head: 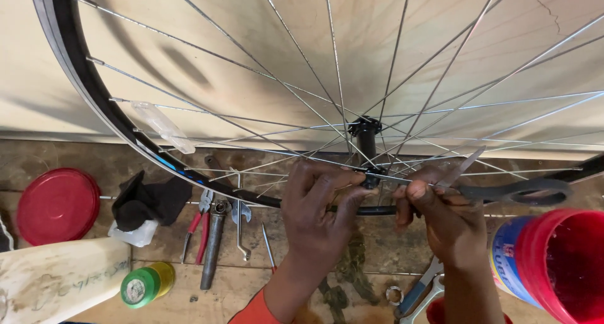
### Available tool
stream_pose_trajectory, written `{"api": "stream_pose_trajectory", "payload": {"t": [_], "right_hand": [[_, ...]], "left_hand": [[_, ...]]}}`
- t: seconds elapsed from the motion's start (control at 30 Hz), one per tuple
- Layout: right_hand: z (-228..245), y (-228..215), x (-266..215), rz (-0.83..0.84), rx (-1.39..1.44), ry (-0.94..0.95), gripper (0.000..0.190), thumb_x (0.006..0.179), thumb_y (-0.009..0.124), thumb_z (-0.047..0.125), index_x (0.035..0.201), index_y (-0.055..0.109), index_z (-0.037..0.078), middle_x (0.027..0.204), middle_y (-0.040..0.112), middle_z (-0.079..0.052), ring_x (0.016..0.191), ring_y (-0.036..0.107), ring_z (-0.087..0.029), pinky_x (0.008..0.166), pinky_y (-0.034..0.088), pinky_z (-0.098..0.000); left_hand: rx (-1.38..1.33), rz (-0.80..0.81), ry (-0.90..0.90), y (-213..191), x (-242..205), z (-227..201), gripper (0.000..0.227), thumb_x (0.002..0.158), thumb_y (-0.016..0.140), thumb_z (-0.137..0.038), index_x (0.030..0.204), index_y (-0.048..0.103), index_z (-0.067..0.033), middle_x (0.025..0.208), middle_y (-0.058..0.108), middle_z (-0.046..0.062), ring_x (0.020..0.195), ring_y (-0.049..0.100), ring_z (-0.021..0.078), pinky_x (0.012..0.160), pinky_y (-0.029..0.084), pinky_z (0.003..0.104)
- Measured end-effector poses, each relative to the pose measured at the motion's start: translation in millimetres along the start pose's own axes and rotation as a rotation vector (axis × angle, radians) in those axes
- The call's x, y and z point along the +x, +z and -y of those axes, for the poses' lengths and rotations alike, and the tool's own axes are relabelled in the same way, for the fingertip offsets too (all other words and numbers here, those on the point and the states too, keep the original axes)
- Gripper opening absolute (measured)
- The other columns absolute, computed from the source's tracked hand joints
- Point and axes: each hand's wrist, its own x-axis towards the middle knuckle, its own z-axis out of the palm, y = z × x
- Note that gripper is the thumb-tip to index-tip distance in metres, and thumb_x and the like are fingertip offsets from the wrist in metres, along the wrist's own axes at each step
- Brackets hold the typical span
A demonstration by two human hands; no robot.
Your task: Cleaning the hub and spokes of a bicycle wheel with a rag, spinning the wheel for inspection, and using scissors to cut a zip tie.
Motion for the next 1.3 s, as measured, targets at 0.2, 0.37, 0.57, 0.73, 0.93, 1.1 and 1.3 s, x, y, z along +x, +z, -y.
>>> {"api": "stream_pose_trajectory", "payload": {"t": [0.2,0.37,0.57,0.73,0.93,1.1,1.3], "right_hand": [[0,0,1,0.039,0.024,-0.082,0.019,0.096,0.056,0.014,0.088,0.064,-0.002,0.057,0.053,-0.01,0.048,0.055,-0.019,0.048,0.046,-0.0272],[-2,-1,-1,0.022,0.022,-0.046,0.02,0.096,0.057,0.015,0.09,0.066,-0.002,0.056,0.057,-0.012,0.05,0.058,-0.02,0.049,0.049,-0.0279],[-4,-2,-1,-0.007,0.008,0.002,0.023,0.094,0.058,0.018,0.087,0.066,-0.002,0.052,0.055,-0.012,0.049,0.058,-0.021,0.049,0.047,-0.0301],[-28,-10,-13,0.037,0.327,-0.045,0.031,0.1,0.056,0.025,0.092,0.065,-0.004,0.056,0.054,-0.017,0.049,0.057,-0.029,0.046,0.049,-0.0349],[-34,-4,-38,-0.07,0.31,0.005,0.029,0.1,0.052,0.022,0.088,0.062,-0.003,0.052,0.05,-0.016,0.043,0.052,-0.026,0.041,0.045,-0.0315],[-39,-12,-67,-0.142,0.189,0.046,0.037,0.103,0.048,0.029,0.088,0.06,-0.003,0.048,0.05,-0.017,0.039,0.051,-0.025,0.045,0.043,-0.0293],[-47,-13,-88,-0.215,0.221,0.19,0.038,0.099,0.054,0.028,0.087,0.061,-0.008,0.051,0.051,-0.019,0.039,0.052,-0.028,0.038,0.046,-0.0325]], "left_hand": [[0.015,-0.014,0.017,1,0,-1,0.008,0.092,0.067,-0.017,0.098,0.067,-0.012,0.092,0.06,0.006,0.082,0.06,0.0217,0.068,0.045,0.034],[0.02,-0.003,0.007,0,-1,1,0.009,0.092,0.068,-0.016,0.1,0.068,-0.0123,0.092,0.058,0.006,0.084,0.059,0.022,0.068,0.045,0.033],[0.008,-0.015,0.007,0,2,0,0.009,0.09,0.071,-0.016,0.097,0.069,-0.0114,0.091,0.061,0.005,0.082,0.061,0.022,0.068,0.045,0.034],[-0.003,-0.015,0.017,0,1,3,0.011,0.088,0.072,-0.015,0.097,0.067,-0.0121,0.092,0.061,0.005,0.083,0.058,0.0205,0.067,0.044,0.032],[-0.006,-0.026,0.072,-1,-28,18,0.015,0.092,0.071,-0.012,0.106,0.068,-0.0157,0.114,0.057,0.005,0.102,0.057,0.0231,0.086,0.049,0.035],[-0.011,0.041,0.052,-6,-100,45,0.019,0.088,0.068,0.0,0.097,0.072,-0.0163,0.107,0.055,0.011,0.108,0.061,0.0218,0.077,0.068,0.03],[0.461,0.896,-0.328,3,-182,98,0.062,0.077,0.08,-0.053,0.107,0.061,-0.0027,0.107,0.049,0.014,0.101,0.042,0.0357,0.078,0.044,0.049]]}}
